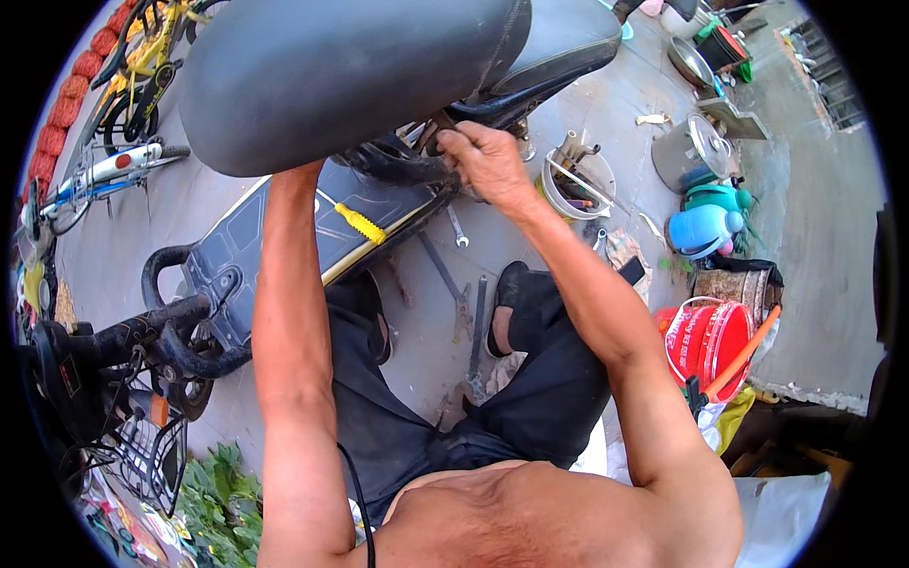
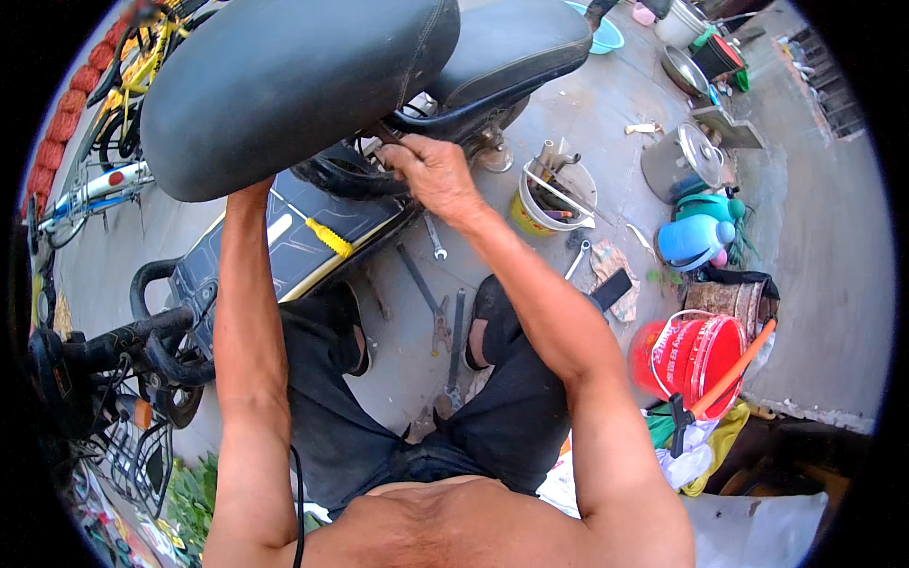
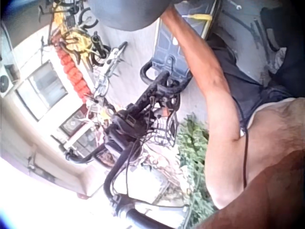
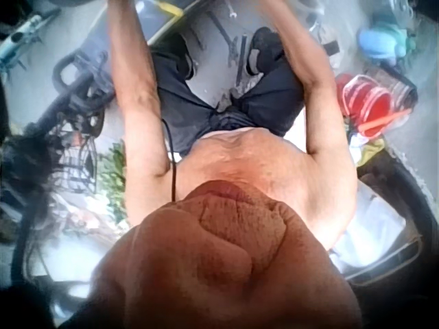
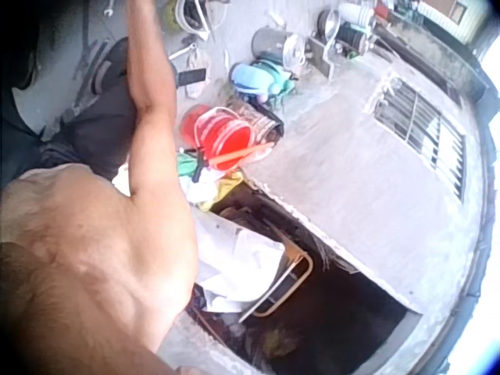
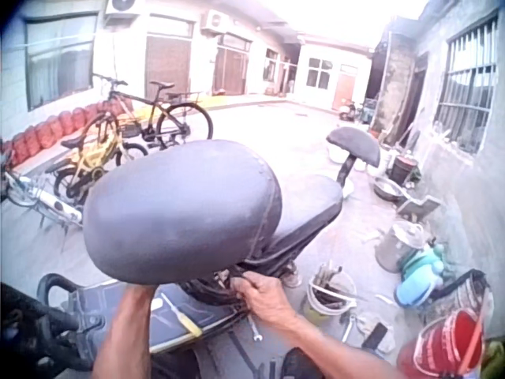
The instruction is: The person reattaches the seat of an electric scooter, aligning it with the frame and securing it using a wrench. They tighten the fasteners underneath the seat to ensure it is firmly attached.
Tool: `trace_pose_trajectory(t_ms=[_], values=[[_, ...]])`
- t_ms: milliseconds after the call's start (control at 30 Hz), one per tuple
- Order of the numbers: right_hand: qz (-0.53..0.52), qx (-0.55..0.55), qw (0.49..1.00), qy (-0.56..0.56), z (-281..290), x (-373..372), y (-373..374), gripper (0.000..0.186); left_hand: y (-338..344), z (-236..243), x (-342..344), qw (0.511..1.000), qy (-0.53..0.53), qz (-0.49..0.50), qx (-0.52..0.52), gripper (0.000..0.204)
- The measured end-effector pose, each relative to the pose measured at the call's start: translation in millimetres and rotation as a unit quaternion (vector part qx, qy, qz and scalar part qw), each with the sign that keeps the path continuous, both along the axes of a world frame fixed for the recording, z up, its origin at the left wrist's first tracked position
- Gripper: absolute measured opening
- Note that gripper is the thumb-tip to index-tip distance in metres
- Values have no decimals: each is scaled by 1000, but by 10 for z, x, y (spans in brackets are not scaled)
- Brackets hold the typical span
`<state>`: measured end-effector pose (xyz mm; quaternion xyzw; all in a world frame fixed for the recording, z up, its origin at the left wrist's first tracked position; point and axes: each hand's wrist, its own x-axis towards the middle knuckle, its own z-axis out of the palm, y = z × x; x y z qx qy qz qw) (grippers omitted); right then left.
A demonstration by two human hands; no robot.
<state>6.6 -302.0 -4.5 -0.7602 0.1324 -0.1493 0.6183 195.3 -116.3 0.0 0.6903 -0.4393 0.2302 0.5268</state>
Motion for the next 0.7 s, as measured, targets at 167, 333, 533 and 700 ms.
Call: trace_pose_trajectory(t_ms=[167,333,533,700], values=[[-2,-136,991,-12,81,-1,-72,23,12,-56,-20,998,68,-2,2,68],[-15,-170,985,-33,149,81,-32,29,18,-103,2,999,30,27,20,66],[-8,-187,981,-43,154,132,-77,28,37,-106,50,986,152,-63,-6,66],[4,-198,980,-26,122,143,-179,24,62,-121,73,985,165,-14,56,68]])
